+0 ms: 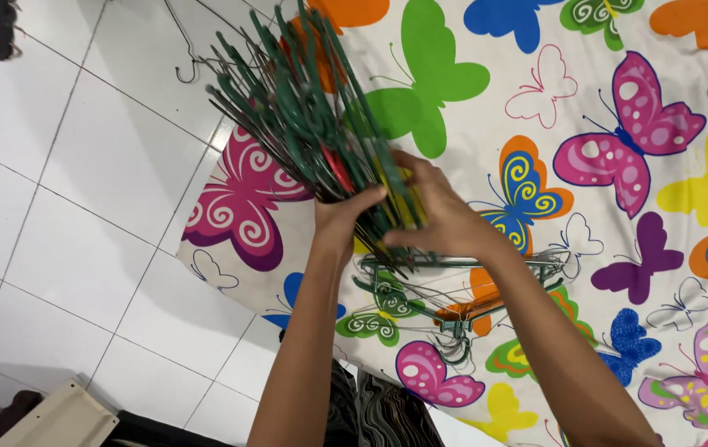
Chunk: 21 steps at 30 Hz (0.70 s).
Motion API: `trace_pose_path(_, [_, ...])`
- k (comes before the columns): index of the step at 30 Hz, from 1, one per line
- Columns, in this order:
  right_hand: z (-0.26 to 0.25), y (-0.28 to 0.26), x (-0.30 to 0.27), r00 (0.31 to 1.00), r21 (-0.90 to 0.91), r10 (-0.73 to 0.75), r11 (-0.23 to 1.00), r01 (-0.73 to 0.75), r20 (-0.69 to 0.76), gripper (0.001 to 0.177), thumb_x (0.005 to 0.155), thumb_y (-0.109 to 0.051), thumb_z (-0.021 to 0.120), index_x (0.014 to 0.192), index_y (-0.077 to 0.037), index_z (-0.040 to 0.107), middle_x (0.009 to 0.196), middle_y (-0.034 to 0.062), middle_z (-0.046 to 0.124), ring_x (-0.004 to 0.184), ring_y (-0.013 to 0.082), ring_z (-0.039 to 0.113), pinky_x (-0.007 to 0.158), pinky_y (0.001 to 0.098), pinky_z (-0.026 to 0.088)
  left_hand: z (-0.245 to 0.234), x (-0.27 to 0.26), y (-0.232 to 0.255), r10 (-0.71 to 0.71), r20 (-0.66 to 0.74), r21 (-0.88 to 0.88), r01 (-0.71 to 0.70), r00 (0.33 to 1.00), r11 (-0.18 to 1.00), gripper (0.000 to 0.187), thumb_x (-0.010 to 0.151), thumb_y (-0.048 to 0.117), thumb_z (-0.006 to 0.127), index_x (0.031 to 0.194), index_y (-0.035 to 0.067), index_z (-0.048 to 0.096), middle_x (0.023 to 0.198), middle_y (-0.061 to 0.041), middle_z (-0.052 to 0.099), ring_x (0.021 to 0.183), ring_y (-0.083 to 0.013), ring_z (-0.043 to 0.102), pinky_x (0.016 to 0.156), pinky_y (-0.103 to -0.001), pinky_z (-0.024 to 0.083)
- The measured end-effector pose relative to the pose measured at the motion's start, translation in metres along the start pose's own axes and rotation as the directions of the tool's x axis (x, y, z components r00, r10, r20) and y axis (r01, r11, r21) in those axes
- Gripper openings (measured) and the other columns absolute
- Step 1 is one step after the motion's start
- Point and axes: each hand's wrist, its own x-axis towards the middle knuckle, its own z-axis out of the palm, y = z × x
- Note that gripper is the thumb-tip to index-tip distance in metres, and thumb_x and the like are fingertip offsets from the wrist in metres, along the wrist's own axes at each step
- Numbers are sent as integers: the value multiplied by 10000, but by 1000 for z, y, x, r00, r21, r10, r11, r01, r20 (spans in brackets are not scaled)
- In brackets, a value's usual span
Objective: Fold socks and underwear and organize clothes hangers in a room.
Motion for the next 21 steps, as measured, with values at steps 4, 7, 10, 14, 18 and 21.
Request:
trace_pose_path(4, [1,15,-49,998,36,12,999,-9,-65,987,751,-302,882,1541,-21,362,1507,226,421,1318,414,420,1121,503,333,5,-2,13,50,33,-35,-48,998,998,635,708,-54,832,1298,11,607,999,-65,688,915,-211,679,835,-365,577])
trace_pose_path(7, [8,45,-117,958,232,195,962,-144,-213,619,827,-138,796,1375,-78,515,1352,112,612,1175,277,624,985,377,517,-6,-8,17,61,41,-28,-60,997,998,766,696,-58,792,1417,72,566,958,-30,669,883,-178,656,826,-348,560])
trace_pose_path(10, [21,99,-187,917,46,369,929,-367,-151,388,862,-16,734,1207,-71,566,1240,72,709,1152,221,713,952,323,587,-20,-12,23,55,61,-94,-50,997,994,811,717,-61,761,1475,99,520,915,-47,658,844,-188,643,820,-358,541])
trace_pose_path(14, [57,111,-237,908,-364,377,884,-293,185,717,687,-87,762,1373,-137,556,1372,101,578,1289,290,568,1033,459,492,-38,-10,21,72,131,-159,-51,989,986,831,737,-69,747,1506,123,495,893,-60,650,825,-194,629,824,-361,518])
trace_pose_path(18, [106,145,-262,977,-601,161,798,-46,138,565,886,-249,728,1381,-91,506,1398,87,502,1320,290,467,1135,493,356,-37,-9,14,41,100,-99,-31,994,995,802,746,-60,753,1498,114,531,913,-65,672,832,-209,637,820,-377,534])
trace_pose_path(21, [85,109,-218,985,-622,134,763,-175,-112,714,669,-281,743,1324,-92,532,1439,215,465,1281,412,449,1035,576,328,-23,-2,13,69,16,0,-69,998,998,763,727,-47,791,1440,93,558,1038,-33,702,933,-200,666,865,-370,559])
